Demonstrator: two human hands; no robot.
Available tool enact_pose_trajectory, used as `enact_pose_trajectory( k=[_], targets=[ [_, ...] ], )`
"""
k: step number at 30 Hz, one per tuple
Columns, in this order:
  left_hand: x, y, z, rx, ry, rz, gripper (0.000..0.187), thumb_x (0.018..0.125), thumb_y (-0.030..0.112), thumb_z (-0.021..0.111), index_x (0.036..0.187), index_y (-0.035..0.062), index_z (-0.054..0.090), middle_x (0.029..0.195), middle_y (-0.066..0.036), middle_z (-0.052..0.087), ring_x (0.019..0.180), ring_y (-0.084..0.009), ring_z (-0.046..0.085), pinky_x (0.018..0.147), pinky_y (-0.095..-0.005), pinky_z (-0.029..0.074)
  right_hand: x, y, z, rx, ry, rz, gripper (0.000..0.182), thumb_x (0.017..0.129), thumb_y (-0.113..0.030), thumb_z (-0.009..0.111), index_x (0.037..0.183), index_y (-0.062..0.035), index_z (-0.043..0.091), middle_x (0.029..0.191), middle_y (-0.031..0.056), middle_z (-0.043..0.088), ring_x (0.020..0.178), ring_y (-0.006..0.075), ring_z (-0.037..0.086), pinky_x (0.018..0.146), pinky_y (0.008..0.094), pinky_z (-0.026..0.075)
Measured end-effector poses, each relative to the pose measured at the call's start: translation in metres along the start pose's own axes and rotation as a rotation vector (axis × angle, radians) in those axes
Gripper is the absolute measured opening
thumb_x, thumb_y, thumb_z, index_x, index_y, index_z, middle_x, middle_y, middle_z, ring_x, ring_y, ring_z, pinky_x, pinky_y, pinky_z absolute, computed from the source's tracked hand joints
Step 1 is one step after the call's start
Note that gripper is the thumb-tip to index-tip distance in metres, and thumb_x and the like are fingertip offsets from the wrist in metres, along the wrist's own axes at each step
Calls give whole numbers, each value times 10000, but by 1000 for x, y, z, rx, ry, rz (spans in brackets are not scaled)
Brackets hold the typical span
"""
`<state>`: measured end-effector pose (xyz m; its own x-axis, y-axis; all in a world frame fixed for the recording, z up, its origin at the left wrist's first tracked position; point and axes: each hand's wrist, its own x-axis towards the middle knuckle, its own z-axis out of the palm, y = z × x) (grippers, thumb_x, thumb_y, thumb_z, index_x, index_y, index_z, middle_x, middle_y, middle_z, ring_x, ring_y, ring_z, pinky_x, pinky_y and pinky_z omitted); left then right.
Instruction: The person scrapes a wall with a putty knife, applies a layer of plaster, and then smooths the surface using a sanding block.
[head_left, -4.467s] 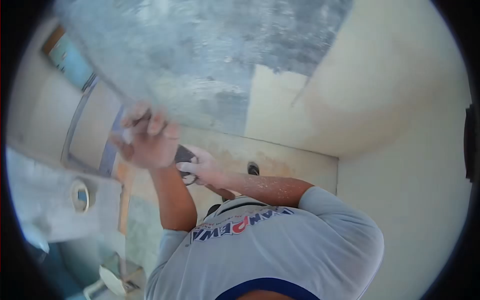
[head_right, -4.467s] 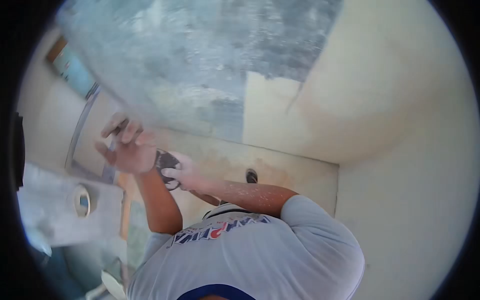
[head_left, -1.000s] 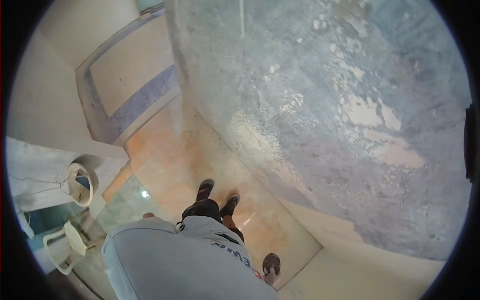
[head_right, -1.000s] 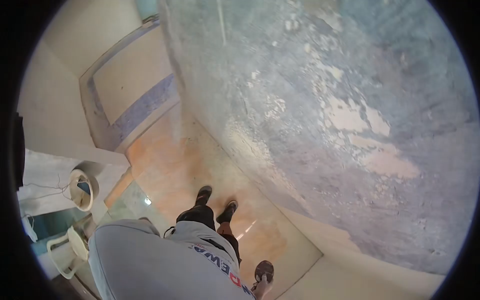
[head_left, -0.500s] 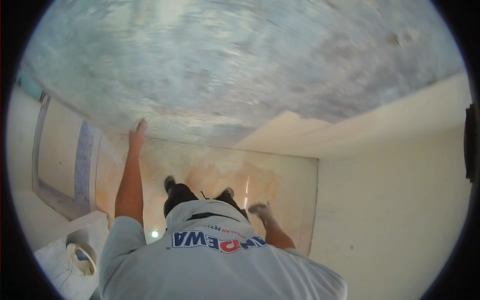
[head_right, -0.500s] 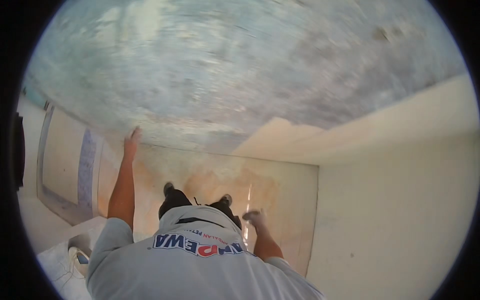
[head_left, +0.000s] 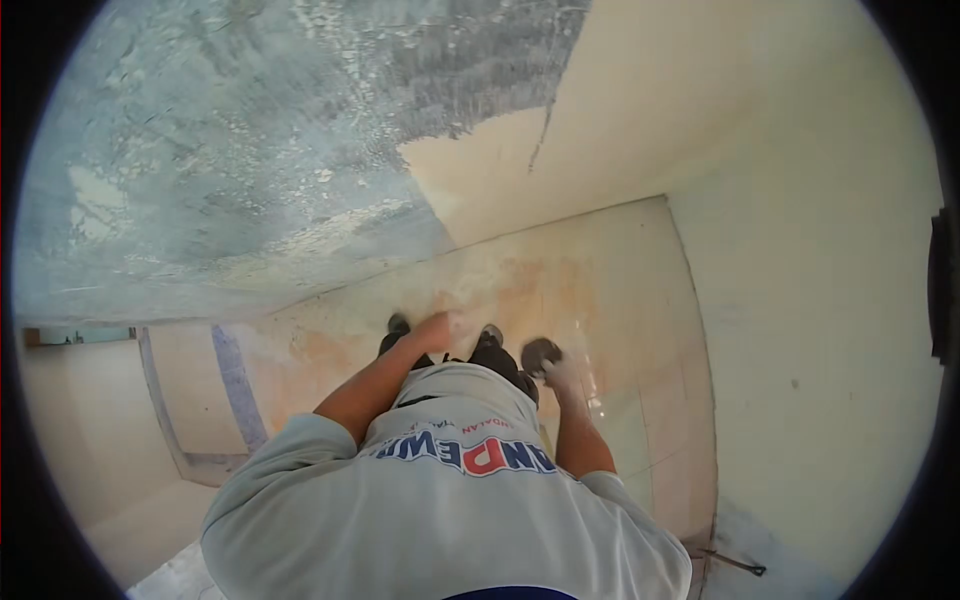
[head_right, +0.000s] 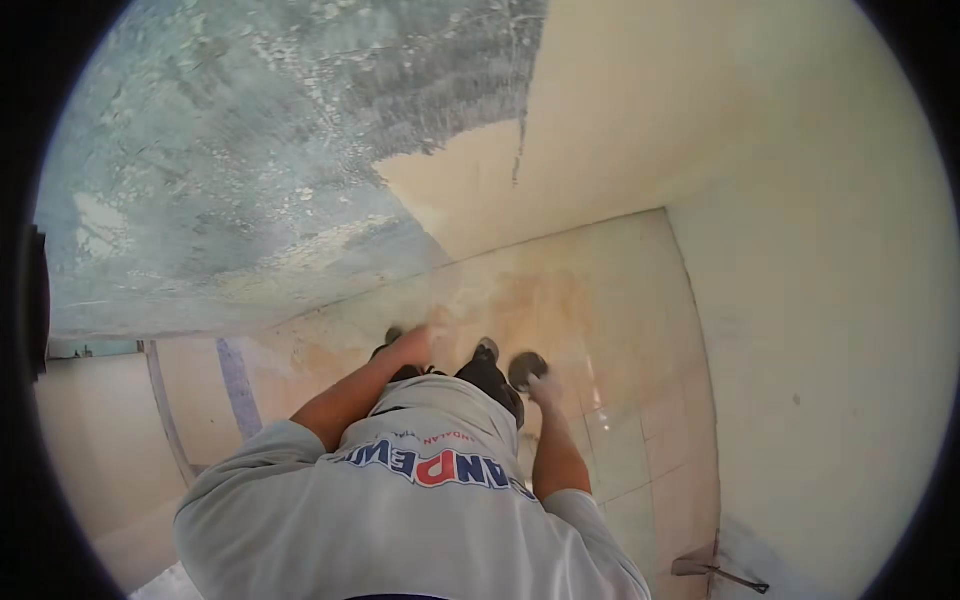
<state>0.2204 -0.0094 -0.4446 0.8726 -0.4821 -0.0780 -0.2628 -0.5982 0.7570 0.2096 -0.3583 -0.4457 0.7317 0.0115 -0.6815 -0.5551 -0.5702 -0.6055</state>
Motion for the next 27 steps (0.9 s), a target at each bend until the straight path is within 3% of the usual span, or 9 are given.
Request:
enact_pose_trajectory(
  k=[1, 4, 6, 7, 9, 13, 18, 23, 27],
  targets=[
    [12, 8, -7, -156, 24, -413, 286, 906, 286, 608, 981, 18, 675, 910, -196, 696, 946, -406, 664, 877, -442, 524, 6, 13, 3, 11, -9, 7, 549, 840, -220, 650, 1279, 84, 527, 886, 182, 695, 593, 227, 673, 512, 346, 523],
    [46, 33, -47, -250, 88, -474, 324, 920, 287, 600, 1057, 3, 674, 963, -232, 698, 977, -396, 668, 874, -428, 522, -11, 120, -15, 120, -51, 75, 518, 843, -210, 642, 1268, 67, 540, 916, 174, 693, 606, 223, 675, 509, 345, 526],
    [54, 32, -54, -303, 102, -447, 398, 940, 331, 601, 1187, 24, 657, 1085, -177, 715, 1031, -301, 686, 855, -387, 522, -19, 176, -24, 194, -67, 119, 498, 845, -203, 637, 1261, 56, 548, 937, 169, 691, 615, 221, 677, 507, 343, 527],
    [57, 38, -57, -618, 149, -523, 420, 947, 356, 603, 1220, 39, 647, 1135, -125, 704, 1052, -258, 674, 857, -364, 514, -22, 200, -25, 230, -73, 144, 488, 846, -199, 635, 1257, 50, 552, 947, 167, 690, 619, 220, 677, 506, 343, 528],
    [67, 69, -80, -1032, 158, -691, 458, 964, 415, 599, 1290, 94, 617, 1224, -10, 649, 1071, -183, 632, 881, -319, 484, -5, 216, -27, 300, -75, 193, 469, 847, -192, 630, 1249, 39, 560, 968, 162, 688, 628, 218, 679, 505, 342, 530],
    [90, 40, -77, -1014, 57, -818, 470, 963, 430, 598, 1291, 93, 611, 1211, -36, 656, 1060, -210, 632, 899, -341, 491, 41, 206, -28, 417, -52, 304, 432, 851, -178, 619, 1235, 16, 577, 1009, 152, 685, 646, 214, 682, 501, 339, 533],
    [156, 50, -108, -1091, -18, -768, 583, 970, 472, 589, 1396, 84, 505, 1372, -80, 567, 1225, -266, 553, 980, -431, 482, -20, -185, -82, 666, 221, -57, 467, 908, -84, 644, 1329, -34, 448, 992, 125, 651, 707, 166, 657, 562, 274, 529],
    [209, 107, -172, -1355, -66, -561, 650, 988, 521, 534, 1470, 104, 406, 1446, -80, 503, 1257, -267, 531, 1009, -478, 474, 21, -299, -95, 888, 81, -476, 331, 935, -98, 618, 1211, -7, 461, 1001, 142, 665, 677, 154, 658, 517, 250, 526],
    [235, 136, -199, -1725, 7, -508, 597, 1002, 497, 511, 1438, 93, 444, 1401, -82, 547, 1207, -260, 563, 1000, -469, 485, 7, -368, -133, 772, -137, -286, 340, 933, -71, 601, 1230, 2, 453, 970, 134, 671, 614, 161, 654, 452, 256, 512]
  ],
)
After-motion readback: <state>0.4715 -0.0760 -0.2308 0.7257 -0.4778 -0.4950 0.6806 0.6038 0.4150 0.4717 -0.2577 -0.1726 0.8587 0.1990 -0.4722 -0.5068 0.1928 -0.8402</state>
